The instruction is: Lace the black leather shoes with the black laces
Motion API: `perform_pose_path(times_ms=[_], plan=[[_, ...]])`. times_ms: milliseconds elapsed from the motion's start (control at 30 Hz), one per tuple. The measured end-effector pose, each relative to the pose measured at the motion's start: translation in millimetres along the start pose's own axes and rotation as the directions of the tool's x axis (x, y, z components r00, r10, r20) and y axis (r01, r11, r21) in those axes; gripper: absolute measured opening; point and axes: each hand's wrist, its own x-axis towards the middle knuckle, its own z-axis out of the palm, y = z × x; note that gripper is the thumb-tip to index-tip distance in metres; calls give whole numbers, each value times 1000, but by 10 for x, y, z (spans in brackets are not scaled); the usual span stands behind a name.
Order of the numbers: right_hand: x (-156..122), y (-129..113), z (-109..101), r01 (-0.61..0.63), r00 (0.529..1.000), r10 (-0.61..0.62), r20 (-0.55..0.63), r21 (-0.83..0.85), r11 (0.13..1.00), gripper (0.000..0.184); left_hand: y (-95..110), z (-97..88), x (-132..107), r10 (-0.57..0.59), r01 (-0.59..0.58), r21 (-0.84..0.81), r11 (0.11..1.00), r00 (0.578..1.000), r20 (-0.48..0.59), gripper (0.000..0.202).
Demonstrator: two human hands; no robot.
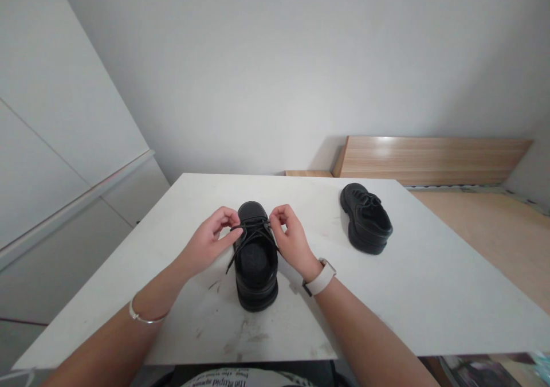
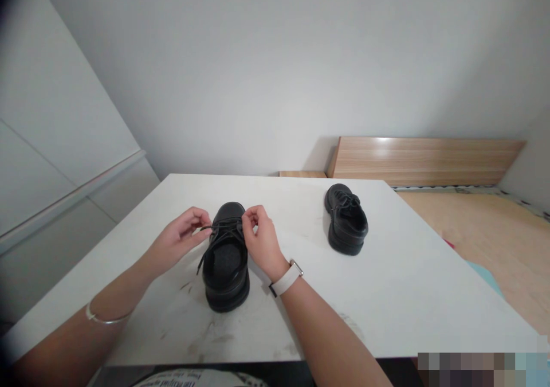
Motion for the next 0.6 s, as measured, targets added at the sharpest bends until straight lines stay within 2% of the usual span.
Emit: perform_pose_path(times_ms=[100, 200, 300, 400, 467, 500, 567, 600], plan=[[58, 2, -87, -32, 999, 31, 13, 96, 995, 22, -22, -93, 14, -52, 49, -259, 964, 999, -3, 20], [102, -3, -176, -37, 999, 36, 11, 143, 989, 27, -27, -169, 26, -65, 40, -336, 941, 996, -64, 21], [115, -9, -199, -73, 997, 68, 32, 234, 969, 31, -2, -195, 27, -33, 8, -152, 988, 986, -163, 20], [104, -11, -159, -113, 993, 99, 59, 315, 942, 32, 33, -185, 14, 89, -56, 147, 988, 969, -229, 16], [88, -23, -143, -67, 998, 65, 18, 249, 966, 27, 49, -176, 3, 183, -108, 321, 941, 960, -214, 13], [78, -37, -149, -21, 1000, 22, -7, 163, 986, 22, 54, -173, -2, 218, -131, 380, 916, 956, -196, 12], [62, -81, -193, 111, 994, -112, -10, -116, 987, 12, 59, -171, -10, 260, -161, 436, 886, 949, -177, 12], [59, -109, -228, 186, 982, -188, 18, -275, 943, 11, 60, -171, -13, 269, -167, 439, 883, 946, -180, 12]])
